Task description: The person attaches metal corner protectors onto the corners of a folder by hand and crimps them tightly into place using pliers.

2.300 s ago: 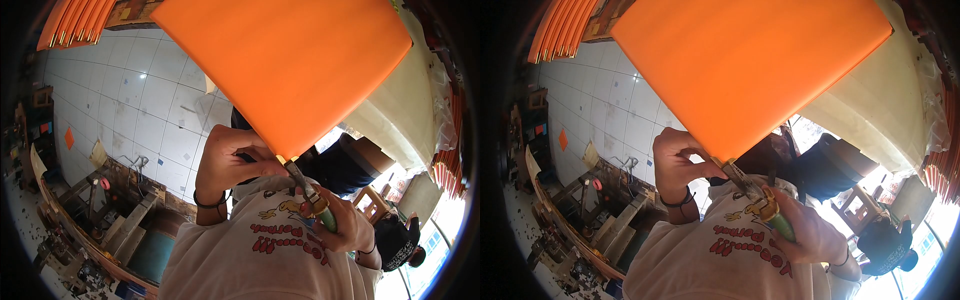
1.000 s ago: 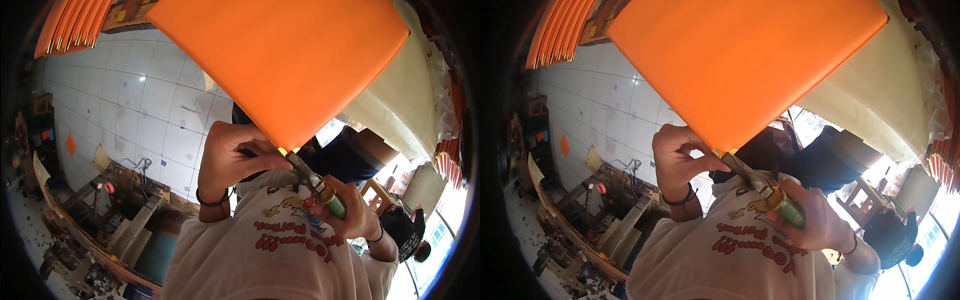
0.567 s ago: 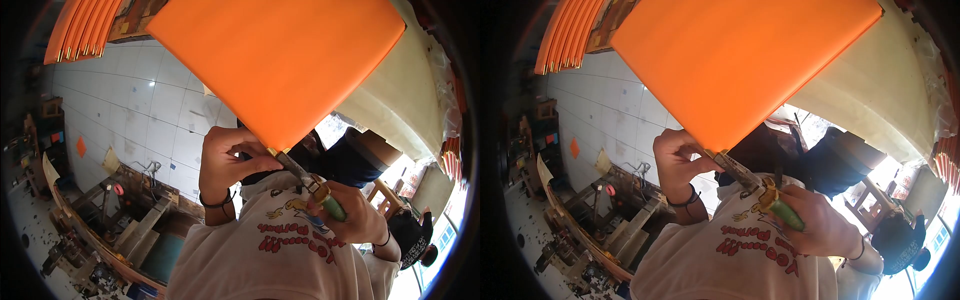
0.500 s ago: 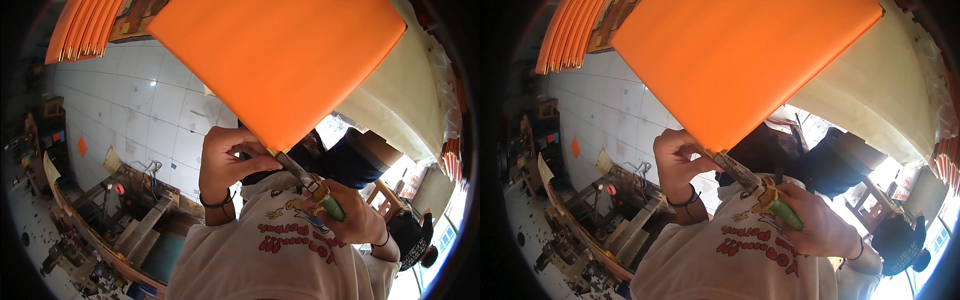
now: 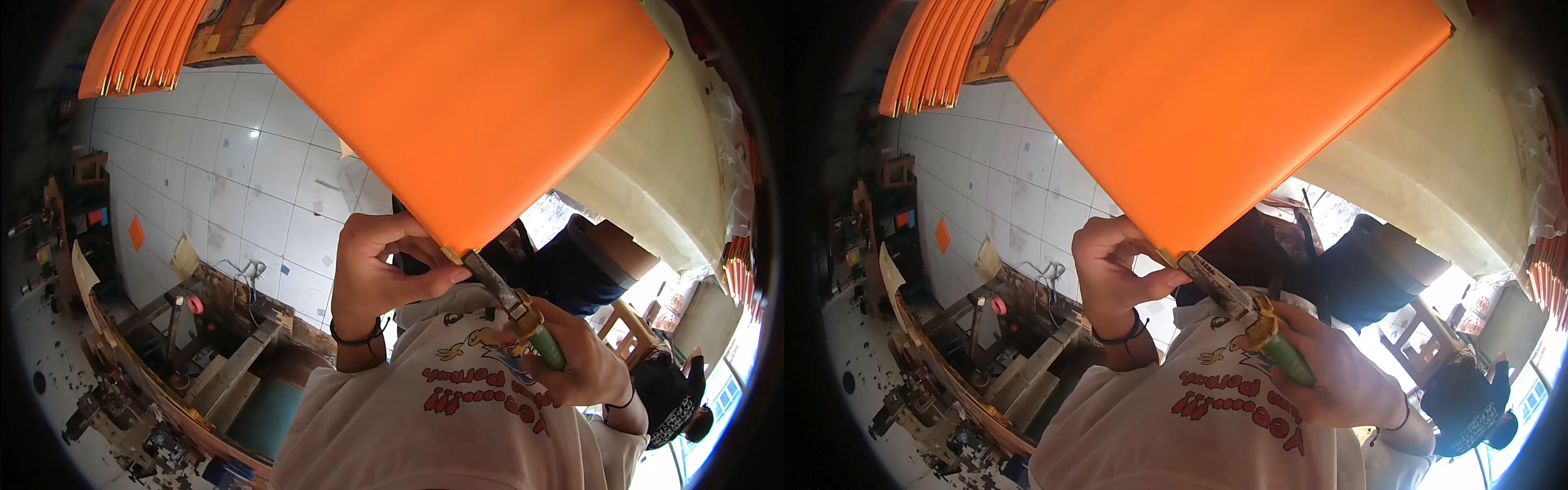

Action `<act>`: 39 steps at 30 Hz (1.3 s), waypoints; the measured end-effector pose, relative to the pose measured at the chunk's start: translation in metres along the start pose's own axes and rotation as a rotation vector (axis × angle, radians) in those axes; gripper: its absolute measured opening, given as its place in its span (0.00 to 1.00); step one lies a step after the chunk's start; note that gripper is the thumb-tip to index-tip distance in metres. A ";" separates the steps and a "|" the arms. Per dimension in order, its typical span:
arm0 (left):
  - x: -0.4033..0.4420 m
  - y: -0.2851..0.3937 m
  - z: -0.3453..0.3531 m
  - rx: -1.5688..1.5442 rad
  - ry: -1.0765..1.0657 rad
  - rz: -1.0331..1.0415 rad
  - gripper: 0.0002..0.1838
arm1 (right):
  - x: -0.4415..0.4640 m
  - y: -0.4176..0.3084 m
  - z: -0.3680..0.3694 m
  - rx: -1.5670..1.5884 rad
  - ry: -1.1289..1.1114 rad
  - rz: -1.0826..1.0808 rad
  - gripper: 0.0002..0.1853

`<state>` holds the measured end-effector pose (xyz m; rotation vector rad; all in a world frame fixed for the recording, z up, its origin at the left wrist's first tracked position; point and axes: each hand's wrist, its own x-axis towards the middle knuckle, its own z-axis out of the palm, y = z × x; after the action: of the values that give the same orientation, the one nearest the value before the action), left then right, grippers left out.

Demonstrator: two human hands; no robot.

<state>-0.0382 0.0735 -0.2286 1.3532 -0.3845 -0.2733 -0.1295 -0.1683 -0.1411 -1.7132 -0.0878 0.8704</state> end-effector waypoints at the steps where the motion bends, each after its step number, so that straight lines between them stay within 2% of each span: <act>1: 0.000 0.001 0.000 0.004 -0.002 -0.003 0.17 | 0.000 0.002 0.000 0.008 -0.007 0.020 0.22; 6: 0.000 0.003 0.002 0.028 0.009 -0.022 0.17 | -0.003 -0.003 -0.003 -0.055 0.004 0.112 0.21; 9: -0.001 0.001 0.003 0.006 0.026 -0.029 0.17 | -0.006 0.008 0.018 0.170 0.354 0.069 0.19; 15: -0.001 0.004 0.004 0.013 0.029 -0.042 0.17 | 0.000 -0.001 0.006 -0.088 0.090 0.094 0.24; 27: 0.002 0.005 0.003 -0.016 -0.010 -0.036 0.16 | -0.003 0.004 0.005 -0.095 0.046 0.060 0.27; 33: 0.003 0.005 0.003 -0.010 -0.010 -0.038 0.16 | -0.003 0.004 0.003 -0.125 0.032 0.013 0.36; 36: 0.002 0.005 0.003 -0.023 -0.008 -0.045 0.17 | -0.004 0.001 -0.002 -0.056 -0.037 0.108 0.41; 39: 0.003 0.006 0.003 -0.006 -0.011 -0.041 0.17 | -0.007 0.005 0.000 -0.101 -0.002 0.058 0.42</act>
<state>-0.0371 0.0711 -0.2221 1.3557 -0.3655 -0.3154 -0.1363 -0.1733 -0.1424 -1.8172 -0.0852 0.9232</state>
